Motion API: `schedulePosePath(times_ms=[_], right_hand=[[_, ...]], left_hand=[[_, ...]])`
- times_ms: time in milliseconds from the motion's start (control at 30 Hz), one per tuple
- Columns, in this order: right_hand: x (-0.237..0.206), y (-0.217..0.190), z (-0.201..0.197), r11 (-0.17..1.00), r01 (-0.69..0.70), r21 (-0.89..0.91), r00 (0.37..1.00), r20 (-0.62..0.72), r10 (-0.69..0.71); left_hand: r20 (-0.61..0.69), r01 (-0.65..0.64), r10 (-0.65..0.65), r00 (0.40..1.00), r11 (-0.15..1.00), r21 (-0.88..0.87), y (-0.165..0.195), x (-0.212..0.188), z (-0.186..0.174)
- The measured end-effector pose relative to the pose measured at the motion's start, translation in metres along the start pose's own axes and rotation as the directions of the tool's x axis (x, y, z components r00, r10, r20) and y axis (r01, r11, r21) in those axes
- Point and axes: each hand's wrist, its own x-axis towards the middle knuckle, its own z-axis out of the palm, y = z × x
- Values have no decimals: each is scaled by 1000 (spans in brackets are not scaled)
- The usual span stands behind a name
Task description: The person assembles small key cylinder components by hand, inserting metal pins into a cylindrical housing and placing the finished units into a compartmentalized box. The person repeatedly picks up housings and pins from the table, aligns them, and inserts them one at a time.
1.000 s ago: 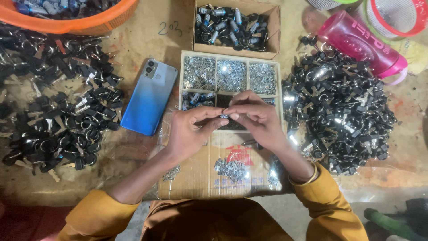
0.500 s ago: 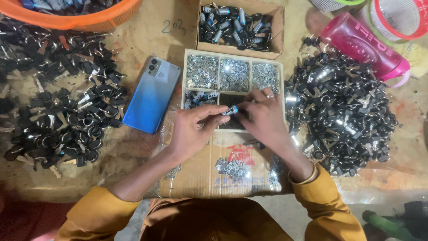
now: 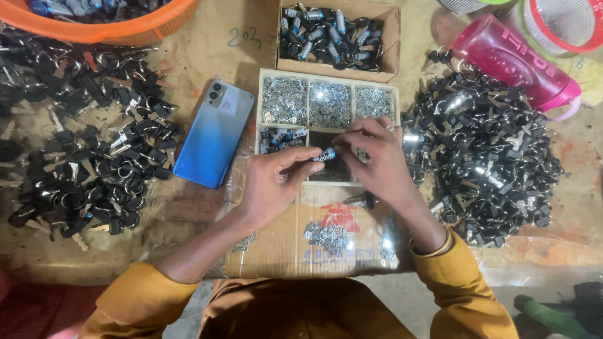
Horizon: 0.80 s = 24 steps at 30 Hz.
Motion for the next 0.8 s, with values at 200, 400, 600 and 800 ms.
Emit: schedulePosePath(times_ms=[200,400,600,800], right_hand=[[-5,1,4,834,-131,535,984,-34,177],[-11,-5,12,511,-258,820,966,207,155],[-10,-13,13,561,-234,794,972,198,124],[-9,-20,11,827,-36,560,999,23,28]], left_hand=[[1,27,-27,1000,999,23,0,-1,1],[-14,18,-18,1000,1000,9,-3,0,1],[5,49,-49,999,998,-33,-4,-1,1],[7,28,-28,1000,999,-37,-3,-1,-2]])
